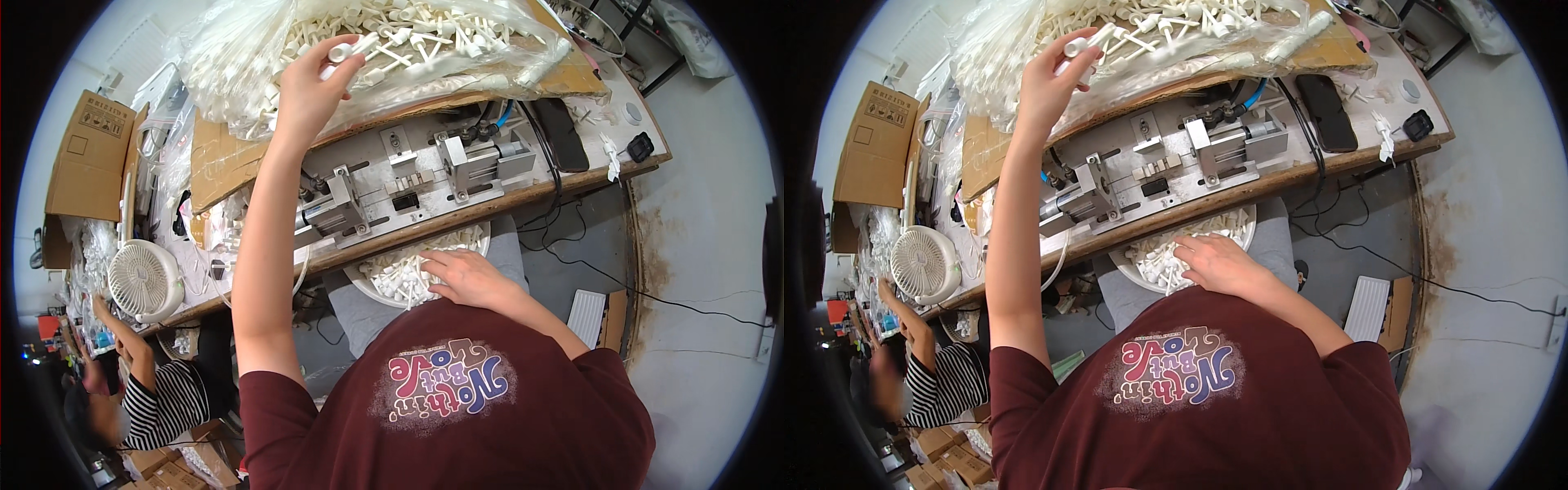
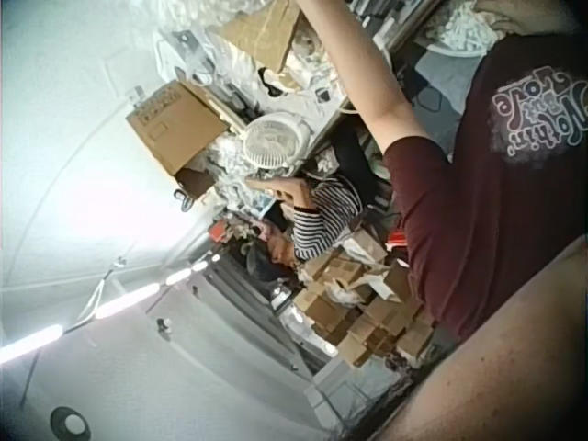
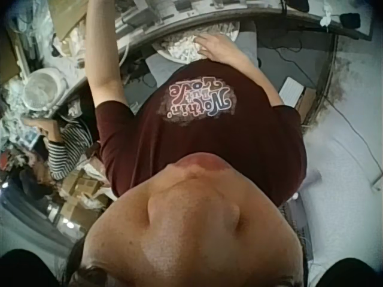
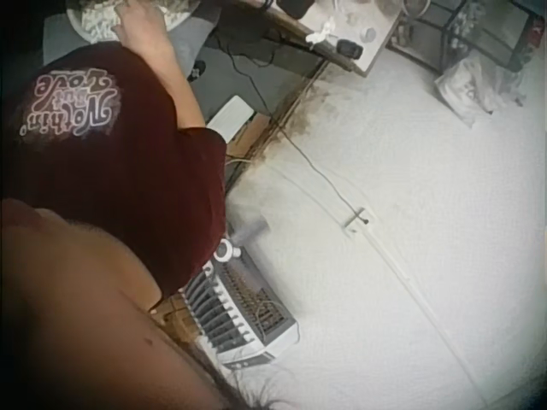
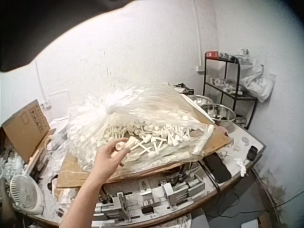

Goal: Assembling small white plastic components using a specialized pneumatic assembly jig at a workbench.

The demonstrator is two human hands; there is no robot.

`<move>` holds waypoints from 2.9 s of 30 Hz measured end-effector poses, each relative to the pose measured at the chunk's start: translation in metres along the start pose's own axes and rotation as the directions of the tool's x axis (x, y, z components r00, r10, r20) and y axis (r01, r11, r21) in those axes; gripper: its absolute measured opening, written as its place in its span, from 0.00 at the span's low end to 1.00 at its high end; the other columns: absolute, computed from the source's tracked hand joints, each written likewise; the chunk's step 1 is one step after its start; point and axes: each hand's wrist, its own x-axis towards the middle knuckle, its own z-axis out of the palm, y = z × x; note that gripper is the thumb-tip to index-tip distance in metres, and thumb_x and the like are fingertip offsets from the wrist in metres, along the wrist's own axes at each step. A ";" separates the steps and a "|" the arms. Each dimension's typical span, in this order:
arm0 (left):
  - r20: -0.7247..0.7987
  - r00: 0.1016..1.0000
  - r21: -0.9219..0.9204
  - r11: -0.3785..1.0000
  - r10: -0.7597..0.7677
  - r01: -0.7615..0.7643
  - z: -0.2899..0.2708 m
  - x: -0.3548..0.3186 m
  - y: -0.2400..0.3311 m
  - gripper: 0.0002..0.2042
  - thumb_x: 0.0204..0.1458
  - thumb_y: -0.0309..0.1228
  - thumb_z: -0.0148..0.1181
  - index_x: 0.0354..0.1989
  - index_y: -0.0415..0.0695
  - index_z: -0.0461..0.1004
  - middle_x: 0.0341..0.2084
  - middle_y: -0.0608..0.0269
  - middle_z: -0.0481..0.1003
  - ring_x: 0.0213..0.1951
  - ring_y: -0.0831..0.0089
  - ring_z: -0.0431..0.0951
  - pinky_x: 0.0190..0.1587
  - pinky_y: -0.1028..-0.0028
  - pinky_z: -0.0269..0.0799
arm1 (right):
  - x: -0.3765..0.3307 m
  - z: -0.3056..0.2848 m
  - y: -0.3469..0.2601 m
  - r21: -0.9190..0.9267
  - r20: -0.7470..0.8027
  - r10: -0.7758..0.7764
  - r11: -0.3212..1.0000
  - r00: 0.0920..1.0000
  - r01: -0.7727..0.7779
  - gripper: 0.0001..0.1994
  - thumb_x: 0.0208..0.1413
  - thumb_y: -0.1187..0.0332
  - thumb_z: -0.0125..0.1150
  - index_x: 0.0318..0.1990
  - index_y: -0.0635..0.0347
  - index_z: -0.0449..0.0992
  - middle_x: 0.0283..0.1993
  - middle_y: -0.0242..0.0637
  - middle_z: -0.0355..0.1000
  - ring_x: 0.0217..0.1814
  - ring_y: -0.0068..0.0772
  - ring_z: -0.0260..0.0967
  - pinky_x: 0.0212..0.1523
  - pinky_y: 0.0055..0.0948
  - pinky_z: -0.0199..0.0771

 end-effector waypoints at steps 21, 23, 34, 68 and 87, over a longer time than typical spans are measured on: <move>0.069 0.924 -0.745 0.597 -0.375 0.298 0.065 -0.166 0.036 0.13 0.67 0.33 0.52 0.54 0.38 0.71 0.34 0.64 0.77 0.35 0.83 0.74 0.37 0.80 0.72 | 0.059 -0.072 -0.048 0.042 -0.716 -0.091 0.984 0.692 0.172 0.17 0.42 0.79 0.68 0.44 0.62 0.77 0.41 0.37 0.73 0.36 0.37 0.75 0.34 0.32 0.77; 0.014 0.930 -0.630 0.719 -0.367 0.293 0.068 -0.171 0.027 0.12 0.67 0.33 0.52 0.53 0.39 0.72 0.34 0.64 0.77 0.35 0.83 0.74 0.37 0.80 0.71 | 0.059 -0.069 -0.042 -0.044 -0.702 -0.164 0.981 0.693 0.188 0.16 0.43 0.79 0.67 0.43 0.62 0.77 0.42 0.37 0.73 0.38 0.38 0.75 0.36 0.32 0.77; -0.083 0.921 -0.548 0.790 -0.380 0.276 0.078 -0.189 0.008 0.13 0.66 0.32 0.53 0.54 0.41 0.71 0.32 0.65 0.76 0.32 0.84 0.72 0.34 0.80 0.70 | 0.050 -0.056 -0.037 -0.007 -0.613 -0.172 0.977 0.771 0.213 0.17 0.45 0.77 0.68 0.45 0.63 0.77 0.49 0.39 0.73 0.44 0.41 0.75 0.43 0.36 0.78; 0.096 0.825 -0.905 0.295 -0.557 0.305 0.046 -0.181 0.029 0.26 0.72 0.46 0.34 0.66 0.38 0.60 0.32 0.70 0.66 0.34 0.79 0.65 0.35 0.76 0.63 | 0.076 -0.055 -0.018 -0.423 -0.302 -0.136 0.906 0.944 -0.005 0.09 0.41 0.74 0.64 0.32 0.61 0.74 0.54 0.51 0.76 0.26 0.37 0.78 0.28 0.31 0.78; -0.029 0.926 -0.632 0.724 -0.377 0.275 0.069 -0.202 0.019 0.21 0.70 0.35 0.44 0.68 0.41 0.59 0.45 0.60 0.73 0.44 0.78 0.73 0.48 0.77 0.72 | 0.049 -0.073 -0.038 0.132 -0.552 -0.051 0.980 0.832 0.148 0.15 0.45 0.72 0.72 0.41 0.61 0.77 0.48 0.38 0.73 0.42 0.37 0.76 0.41 0.33 0.78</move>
